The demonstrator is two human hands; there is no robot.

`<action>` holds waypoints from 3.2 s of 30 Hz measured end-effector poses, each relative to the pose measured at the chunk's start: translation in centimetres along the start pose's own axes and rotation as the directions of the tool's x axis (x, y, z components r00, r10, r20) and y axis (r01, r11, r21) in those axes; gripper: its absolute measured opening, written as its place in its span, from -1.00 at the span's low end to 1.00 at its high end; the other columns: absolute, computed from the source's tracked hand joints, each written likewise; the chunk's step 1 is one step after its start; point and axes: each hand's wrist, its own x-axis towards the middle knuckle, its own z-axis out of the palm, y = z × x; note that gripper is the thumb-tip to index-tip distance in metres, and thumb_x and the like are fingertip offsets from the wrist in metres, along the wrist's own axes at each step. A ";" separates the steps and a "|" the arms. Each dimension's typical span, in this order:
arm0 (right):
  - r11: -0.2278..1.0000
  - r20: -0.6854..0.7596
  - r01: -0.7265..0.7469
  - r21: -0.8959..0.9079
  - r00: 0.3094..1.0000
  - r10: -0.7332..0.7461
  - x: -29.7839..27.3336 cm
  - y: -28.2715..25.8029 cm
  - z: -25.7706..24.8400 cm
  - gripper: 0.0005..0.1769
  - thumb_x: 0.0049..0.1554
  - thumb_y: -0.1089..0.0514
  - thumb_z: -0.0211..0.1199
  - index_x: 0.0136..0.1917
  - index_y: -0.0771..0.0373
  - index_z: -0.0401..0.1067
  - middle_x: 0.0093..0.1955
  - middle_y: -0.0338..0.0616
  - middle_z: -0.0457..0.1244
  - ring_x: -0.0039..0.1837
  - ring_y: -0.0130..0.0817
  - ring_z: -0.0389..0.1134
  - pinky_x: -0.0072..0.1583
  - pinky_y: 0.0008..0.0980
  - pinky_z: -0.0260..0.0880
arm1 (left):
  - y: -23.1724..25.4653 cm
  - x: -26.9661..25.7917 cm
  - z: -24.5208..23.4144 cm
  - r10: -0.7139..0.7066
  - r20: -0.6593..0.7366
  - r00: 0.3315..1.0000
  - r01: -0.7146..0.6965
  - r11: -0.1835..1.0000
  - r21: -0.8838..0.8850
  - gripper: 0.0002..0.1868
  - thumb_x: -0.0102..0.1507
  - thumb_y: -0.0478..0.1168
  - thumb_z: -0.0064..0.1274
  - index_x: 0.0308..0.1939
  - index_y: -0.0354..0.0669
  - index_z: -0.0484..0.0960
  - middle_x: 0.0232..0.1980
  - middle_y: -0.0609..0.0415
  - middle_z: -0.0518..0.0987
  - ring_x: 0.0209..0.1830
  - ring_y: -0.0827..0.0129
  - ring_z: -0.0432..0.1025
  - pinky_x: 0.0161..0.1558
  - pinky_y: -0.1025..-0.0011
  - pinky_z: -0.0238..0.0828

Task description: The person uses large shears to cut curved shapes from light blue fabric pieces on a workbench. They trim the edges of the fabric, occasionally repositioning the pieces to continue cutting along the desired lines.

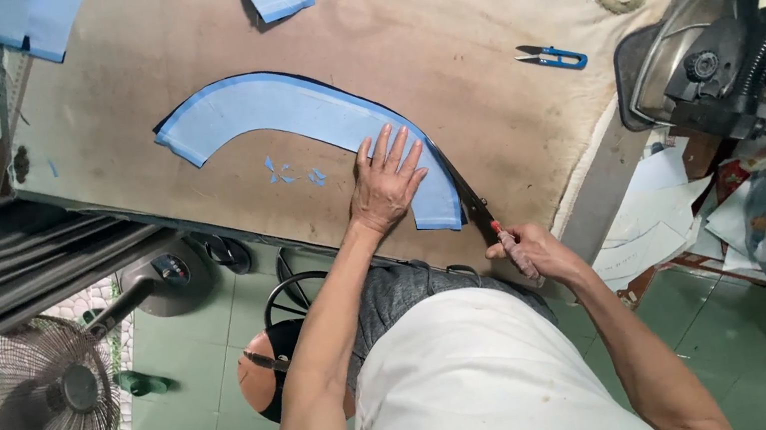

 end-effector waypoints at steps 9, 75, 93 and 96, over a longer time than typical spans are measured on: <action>0.999 0.041 -0.020 -0.029 0.999 0.022 0.4 -1.5 0.1 -0.65 0.27 0.13 0.04 -0.22 0.34 0.52 -0.48 -0.08 0.29 -0.50 -0.46 0.21 -0.45 -0.56 0.17 | 0.1 0.1 0.1 -0.039 -0.012 0.999 0.038 0.999 -0.019 -0.55 0.37 0.05 -0.01 0.26 -0.05 0.54 0.39 -0.12 0.43 0.43 -0.07 0.26 0.37 -0.14 0.12; 0.977 0.110 -0.027 -0.211 0.993 0.051 0.9 -11.9 -5.4 -0.67 0.25 0.16 0.04 -0.27 0.36 0.44 -0.50 -0.12 0.20 -0.54 -0.50 0.14 -0.50 -0.58 0.09 | -0.4 0.6 -0.9 -0.136 -0.048 0.989 0.135 0.990 -0.034 -0.39 0.32 0.04 0.05 0.27 -0.38 0.46 0.36 -0.31 0.40 0.39 -0.10 0.30 0.37 -0.03 0.21; 0.957 0.190 -0.032 -0.290 0.978 0.090 0.7 -16.5 -4.9 -0.67 0.23 0.13 0.09 -0.30 0.33 0.43 -0.55 -0.16 0.17 -0.54 -0.48 0.16 -0.48 -0.57 0.10 | -0.5 0.5 -0.9 -0.146 -0.044 0.988 0.145 0.989 -0.030 -0.40 0.34 0.04 -0.01 0.27 -0.40 0.45 0.36 -0.30 0.40 0.39 -0.08 0.30 0.38 -0.01 0.21; 0.950 0.172 -0.031 -0.311 0.981 0.089 1.6 -16.0 -5.0 -0.66 0.24 0.13 0.07 -0.29 0.34 0.44 -0.53 -0.16 0.19 -0.52 -0.50 0.14 -0.48 -0.58 0.09 | -0.6 0.7 -0.9 -0.143 -0.050 0.988 0.142 0.989 -0.025 -0.41 0.34 0.03 -0.02 0.27 -0.40 0.45 0.35 -0.30 0.41 0.38 -0.08 0.31 0.37 -0.01 0.22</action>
